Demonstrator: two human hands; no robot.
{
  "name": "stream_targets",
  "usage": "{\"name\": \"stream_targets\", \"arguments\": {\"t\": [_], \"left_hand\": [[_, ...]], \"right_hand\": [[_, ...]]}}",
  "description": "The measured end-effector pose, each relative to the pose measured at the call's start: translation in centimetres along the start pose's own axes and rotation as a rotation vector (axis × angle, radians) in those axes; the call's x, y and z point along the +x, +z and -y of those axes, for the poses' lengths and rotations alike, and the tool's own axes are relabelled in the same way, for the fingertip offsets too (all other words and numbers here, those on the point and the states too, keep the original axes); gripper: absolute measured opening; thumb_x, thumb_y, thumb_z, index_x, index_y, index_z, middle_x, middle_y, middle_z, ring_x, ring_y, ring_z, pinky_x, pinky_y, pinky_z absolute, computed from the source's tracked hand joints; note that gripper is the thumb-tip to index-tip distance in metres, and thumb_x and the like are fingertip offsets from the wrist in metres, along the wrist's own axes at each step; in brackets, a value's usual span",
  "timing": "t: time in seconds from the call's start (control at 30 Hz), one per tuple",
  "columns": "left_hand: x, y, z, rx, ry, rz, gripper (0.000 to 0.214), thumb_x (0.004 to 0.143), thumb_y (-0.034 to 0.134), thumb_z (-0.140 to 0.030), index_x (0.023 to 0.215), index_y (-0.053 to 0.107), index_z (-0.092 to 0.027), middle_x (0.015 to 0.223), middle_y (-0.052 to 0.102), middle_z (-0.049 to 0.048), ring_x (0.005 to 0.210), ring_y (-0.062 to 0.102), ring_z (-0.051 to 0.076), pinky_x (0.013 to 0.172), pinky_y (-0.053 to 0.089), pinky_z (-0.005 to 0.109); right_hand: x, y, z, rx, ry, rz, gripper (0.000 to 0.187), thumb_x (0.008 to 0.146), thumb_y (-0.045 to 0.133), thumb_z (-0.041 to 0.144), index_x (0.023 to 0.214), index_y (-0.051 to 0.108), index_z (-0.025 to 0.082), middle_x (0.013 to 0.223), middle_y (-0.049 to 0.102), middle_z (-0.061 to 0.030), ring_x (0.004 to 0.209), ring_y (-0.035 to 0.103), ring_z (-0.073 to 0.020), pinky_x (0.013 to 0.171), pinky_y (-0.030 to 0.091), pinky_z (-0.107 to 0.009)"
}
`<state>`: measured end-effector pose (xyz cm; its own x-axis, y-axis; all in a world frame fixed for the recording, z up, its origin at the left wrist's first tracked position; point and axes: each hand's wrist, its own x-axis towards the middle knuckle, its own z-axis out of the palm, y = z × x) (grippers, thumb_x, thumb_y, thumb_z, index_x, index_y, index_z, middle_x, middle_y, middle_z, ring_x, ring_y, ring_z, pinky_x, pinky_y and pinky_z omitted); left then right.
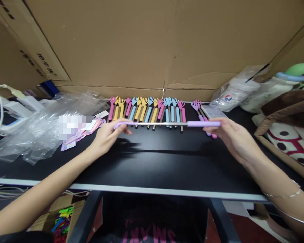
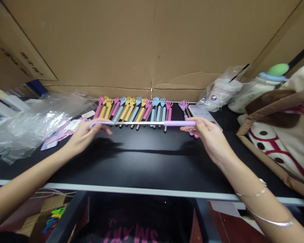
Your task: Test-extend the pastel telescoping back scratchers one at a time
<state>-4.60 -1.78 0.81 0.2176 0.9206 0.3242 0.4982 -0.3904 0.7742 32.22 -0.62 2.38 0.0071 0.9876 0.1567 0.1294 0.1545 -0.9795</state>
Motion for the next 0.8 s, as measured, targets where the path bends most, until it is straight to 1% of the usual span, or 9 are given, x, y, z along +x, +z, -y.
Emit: {"name": "stream_targets", "arguments": {"t": [0.1, 0.17, 0.3, 0.43, 0.5, 0.57, 0.6, 0.7, 0.8], "left_hand": [[-0.2, 0.6, -0.4, 0.124, -0.003, 0.132, 0.048, 0.094, 0.039, -0.056, 0.097, 0.073, -0.022, 0.083, 0.075, 0.0035, 0.083, 0.069, 0.022, 0.076, 0.047, 0.028], [-0.2, 0.9, -0.8, 0.137, 0.003, 0.142, 0.047, 0.094, 0.039, -0.054, 0.096, 0.073, -0.022, 0.078, 0.075, 0.0022, 0.078, 0.068, 0.021, 0.074, 0.047, 0.027], [0.1, 0.8, -1.3, 0.1, 0.008, 0.083, 0.043, 0.093, 0.041, -0.052, 0.095, 0.071, -0.02, 0.074, 0.073, 0.002, 0.073, 0.066, 0.02, 0.074, 0.045, 0.027], [0.8, 0.1, -1.7, 0.126, 0.037, -0.06, 0.033, 0.091, 0.049, -0.046, 0.092, 0.069, -0.02, 0.072, 0.072, 0.0013, 0.073, 0.065, 0.019, 0.072, 0.044, 0.027], [1.2, -0.6, -1.5, 0.117, 0.043, -0.124, 0.029, 0.09, 0.051, -0.042, 0.086, 0.068, -0.019, 0.069, 0.07, 0.001, 0.071, 0.064, 0.018, 0.071, 0.044, 0.027], [1.5, -1.3, -1.1, 0.061, 0.031, -0.188, 0.028, 0.09, 0.052, -0.042, 0.084, 0.065, -0.019, 0.066, 0.068, 0.0009, 0.065, 0.062, 0.017, 0.068, 0.045, 0.026], [1.7, -1.5, -0.8, 0.017, 0.02, -0.219, 0.027, 0.09, 0.053, -0.044, 0.084, 0.063, -0.019, 0.065, 0.066, 0.0008, 0.063, 0.06, 0.016, 0.066, 0.045, 0.026], [2.0, -1.8, -0.3, -0.116, -0.007, -0.276, 0.028, 0.086, 0.057, -0.049, 0.082, 0.056, -0.021, 0.061, 0.063, -0.0005, 0.056, 0.056, 0.015, 0.059, 0.044, 0.026], [2.0, -1.8, -0.3, -0.165, -0.027, -0.253, 0.032, 0.083, 0.061, -0.052, 0.079, 0.052, -0.022, 0.06, 0.061, -0.0015, 0.054, 0.054, 0.014, 0.056, 0.043, 0.025]], "right_hand": [[-0.3, 0.4, 0.0, -0.112, 0.015, 0.196, 0.047, 0.075, 0.065, 0.064, 0.099, 0.073, 0.024, 0.083, 0.075, -0.0059, 0.086, 0.069, -0.0197, 0.083, 0.048, -0.033], [-0.5, 0.6, 0.0, -0.152, 0.023, 0.277, 0.047, 0.077, 0.064, 0.064, 0.102, 0.072, 0.025, 0.084, 0.076, -0.0058, 0.088, 0.069, -0.0209, 0.089, 0.047, -0.036], [-0.6, 0.8, -0.1, -0.159, 0.043, 0.301, 0.045, 0.079, 0.063, 0.062, 0.104, 0.072, 0.026, 0.082, 0.076, -0.0049, 0.086, 0.069, -0.0204, 0.09, 0.047, -0.036], [0.0, 0.5, -0.3, -0.049, 0.094, 0.317, 0.046, 0.073, 0.07, 0.06, 0.102, 0.072, 0.024, 0.084, 0.075, -0.0052, 0.083, 0.068, -0.0176, 0.083, 0.049, -0.031], [0.4, -0.1, -0.2, 0.031, 0.109, 0.235, 0.048, 0.066, 0.076, 0.059, 0.098, 0.072, 0.024, 0.081, 0.074, -0.0041, 0.078, 0.066, -0.0162, 0.075, 0.05, -0.029], [0.9, -0.8, 0.0, 0.132, 0.113, 0.088, 0.048, 0.061, 0.08, 0.057, 0.093, 0.071, 0.022, 0.072, 0.069, -0.0012, 0.069, 0.062, -0.0147, 0.064, 0.048, -0.027], [1.1, -1.2, 0.2, 0.188, 0.115, 0.011, 0.044, 0.062, 0.08, 0.054, 0.09, 0.071, 0.022, 0.067, 0.066, 0.0005, 0.064, 0.059, -0.0135, 0.059, 0.046, -0.026], [1.3, -1.8, 0.7, 0.322, 0.1, -0.157, 0.025, 0.075, 0.073, 0.044, 0.08, 0.065, 0.021, 0.053, 0.05, 0.0044, 0.056, 0.048, -0.011, 0.054, 0.041, -0.023], [1.3, -2.0, 1.2, 0.362, 0.078, -0.239, 0.021, 0.084, 0.065, 0.039, 0.075, 0.059, 0.022, 0.048, 0.038, 0.0053, 0.054, 0.041, -0.0112, 0.054, 0.038, -0.023]]}}
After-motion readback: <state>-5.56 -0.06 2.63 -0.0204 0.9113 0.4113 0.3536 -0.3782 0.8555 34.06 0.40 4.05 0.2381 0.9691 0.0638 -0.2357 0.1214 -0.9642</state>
